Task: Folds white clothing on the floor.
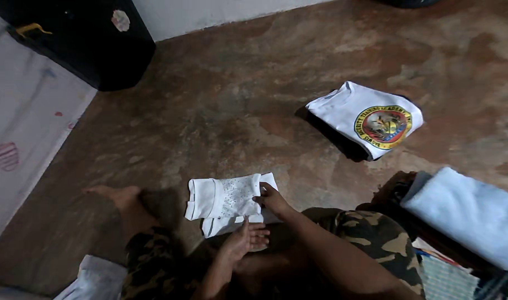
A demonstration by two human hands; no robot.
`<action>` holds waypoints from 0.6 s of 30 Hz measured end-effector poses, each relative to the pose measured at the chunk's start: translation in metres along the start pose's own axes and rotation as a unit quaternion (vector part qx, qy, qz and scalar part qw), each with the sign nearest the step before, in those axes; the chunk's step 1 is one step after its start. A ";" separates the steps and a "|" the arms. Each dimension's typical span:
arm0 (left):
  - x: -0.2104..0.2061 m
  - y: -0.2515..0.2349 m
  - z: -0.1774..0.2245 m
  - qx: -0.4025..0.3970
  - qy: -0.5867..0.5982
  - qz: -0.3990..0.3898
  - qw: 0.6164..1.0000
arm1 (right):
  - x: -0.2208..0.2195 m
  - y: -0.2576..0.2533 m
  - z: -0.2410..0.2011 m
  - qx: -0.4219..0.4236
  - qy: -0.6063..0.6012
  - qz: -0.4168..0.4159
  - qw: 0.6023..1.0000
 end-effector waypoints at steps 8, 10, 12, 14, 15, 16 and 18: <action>0.058 -0.010 0.027 -0.288 0.457 0.208 0.816 | 0.000 0.011 -0.026 0.015 -0.107 -0.060 0.992; 0.077 -0.009 0.032 -0.302 0.454 0.253 0.799 | 0.004 0.009 -0.024 0.005 -0.098 -0.059 0.993; 0.092 -0.007 0.033 -0.286 0.458 0.274 0.796 | 0.009 0.008 -0.025 0.006 -0.091 -0.060 0.994; 0.098 0.000 0.037 -0.282 0.465 0.287 0.789 | 0.017 0.009 -0.030 0.013 -0.083 -0.058 0.995; 0.097 0.007 0.042 -0.289 0.464 0.292 0.785 | 0.020 0.010 -0.033 0.020 -0.079 -0.057 0.995; 0.091 0.015 0.047 -0.295 0.461 0.299 0.782 | 0.024 0.012 -0.036 0.027 -0.077 -0.057 0.995; 0.080 0.028 0.048 -0.313 0.462 0.291 0.777 | 0.032 0.017 -0.038 0.028 -0.061 -0.054 0.996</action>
Point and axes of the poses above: each hand's wrist, its own y-axis away from the middle knuckle, its own x-axis out of the back of the hand, z = x × y, the point moved 4 cm from there along -y, towards the middle knuckle, and after that the axes turned 5 degrees about x, right-handed, at the moved point
